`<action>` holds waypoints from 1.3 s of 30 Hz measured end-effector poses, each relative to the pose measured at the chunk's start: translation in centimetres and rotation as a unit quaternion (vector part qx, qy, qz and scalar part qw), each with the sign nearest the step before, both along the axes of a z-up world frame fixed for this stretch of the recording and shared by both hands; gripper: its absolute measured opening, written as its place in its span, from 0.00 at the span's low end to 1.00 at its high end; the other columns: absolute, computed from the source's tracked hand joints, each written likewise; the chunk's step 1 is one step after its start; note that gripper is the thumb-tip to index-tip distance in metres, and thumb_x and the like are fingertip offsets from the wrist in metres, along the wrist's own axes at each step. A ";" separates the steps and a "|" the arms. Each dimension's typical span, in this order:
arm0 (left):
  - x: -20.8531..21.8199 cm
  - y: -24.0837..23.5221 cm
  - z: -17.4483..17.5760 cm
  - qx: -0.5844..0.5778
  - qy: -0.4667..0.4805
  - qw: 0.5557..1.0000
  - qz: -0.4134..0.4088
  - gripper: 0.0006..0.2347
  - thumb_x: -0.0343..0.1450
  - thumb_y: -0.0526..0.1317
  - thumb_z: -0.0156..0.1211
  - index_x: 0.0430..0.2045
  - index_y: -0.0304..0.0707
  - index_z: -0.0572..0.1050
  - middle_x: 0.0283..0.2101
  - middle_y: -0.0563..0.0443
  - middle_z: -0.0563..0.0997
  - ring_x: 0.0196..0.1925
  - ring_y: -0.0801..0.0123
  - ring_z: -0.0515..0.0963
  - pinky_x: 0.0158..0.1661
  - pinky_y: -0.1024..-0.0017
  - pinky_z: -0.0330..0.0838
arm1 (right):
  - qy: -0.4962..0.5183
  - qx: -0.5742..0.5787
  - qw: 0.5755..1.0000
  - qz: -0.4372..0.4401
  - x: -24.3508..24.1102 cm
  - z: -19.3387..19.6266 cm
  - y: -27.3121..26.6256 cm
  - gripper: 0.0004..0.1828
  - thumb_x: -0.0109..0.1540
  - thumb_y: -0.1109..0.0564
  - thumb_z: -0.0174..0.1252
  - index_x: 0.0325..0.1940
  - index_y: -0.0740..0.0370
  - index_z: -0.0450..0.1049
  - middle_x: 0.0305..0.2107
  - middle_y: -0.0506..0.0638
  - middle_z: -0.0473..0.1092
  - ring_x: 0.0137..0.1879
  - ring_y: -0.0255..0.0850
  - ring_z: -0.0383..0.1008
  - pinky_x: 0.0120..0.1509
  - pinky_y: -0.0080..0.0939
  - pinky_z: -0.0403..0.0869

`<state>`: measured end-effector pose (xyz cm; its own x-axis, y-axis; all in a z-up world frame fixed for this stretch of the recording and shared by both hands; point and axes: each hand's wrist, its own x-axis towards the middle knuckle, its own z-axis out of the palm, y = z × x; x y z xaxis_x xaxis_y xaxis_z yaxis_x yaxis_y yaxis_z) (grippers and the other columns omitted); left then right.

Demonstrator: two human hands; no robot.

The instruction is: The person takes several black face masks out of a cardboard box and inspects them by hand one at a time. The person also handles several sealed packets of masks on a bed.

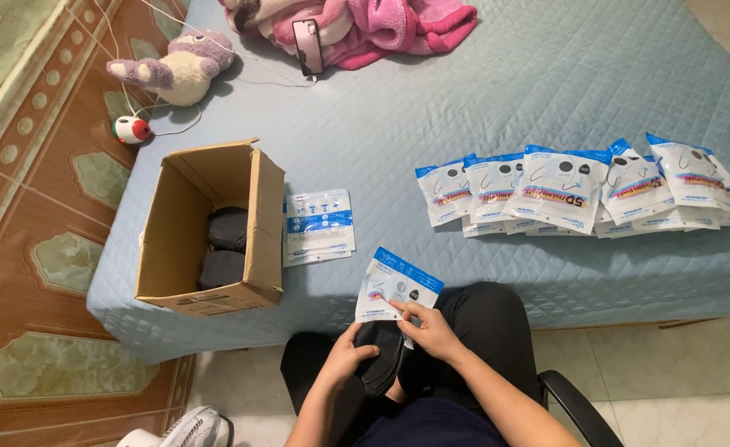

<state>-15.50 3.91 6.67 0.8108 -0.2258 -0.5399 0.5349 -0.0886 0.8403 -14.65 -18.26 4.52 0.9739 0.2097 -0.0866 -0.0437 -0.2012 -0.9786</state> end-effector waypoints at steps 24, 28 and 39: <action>-0.7 -2.8 7.2 -0.112 0.003 0.983 0.147 0.33 0.75 0.45 0.59 0.73 0.26 0.52 0.75 0.24 0.47 0.77 0.44 0.50 0.72 0.54 0.49 | -0.358 -0.137 0.923 -0.035 -0.1 -0.9 2.3 0.13 0.63 0.58 0.57 0.25 0.62 0.68 0.58 0.57 0.75 0.63 0.55 0.74 0.61 0.53 0.75; -0.3 -3.1 3.3 -0.130 0.038 0.981 0.136 0.35 0.76 0.45 0.59 0.74 0.26 0.49 0.75 0.22 0.45 0.78 0.39 0.47 0.73 0.53 0.46 | -0.385 -0.120 0.914 -0.043 -0.4 0.1 2.9 0.13 0.64 0.58 0.56 0.25 0.64 0.67 0.59 0.60 0.74 0.64 0.60 0.72 0.63 0.57 0.73; -2.5 -4.0 1.3 -0.337 0.075 0.926 0.154 0.25 0.65 0.39 0.60 0.60 0.38 0.68 0.57 0.42 0.76 0.56 0.57 0.75 0.49 0.59 0.72 | -0.230 -0.087 0.969 -0.038 -0.1 -1.7 0.8 0.10 0.68 0.54 0.51 0.33 0.59 0.66 0.63 0.53 0.71 0.74 0.51 0.64 0.73 0.48 0.67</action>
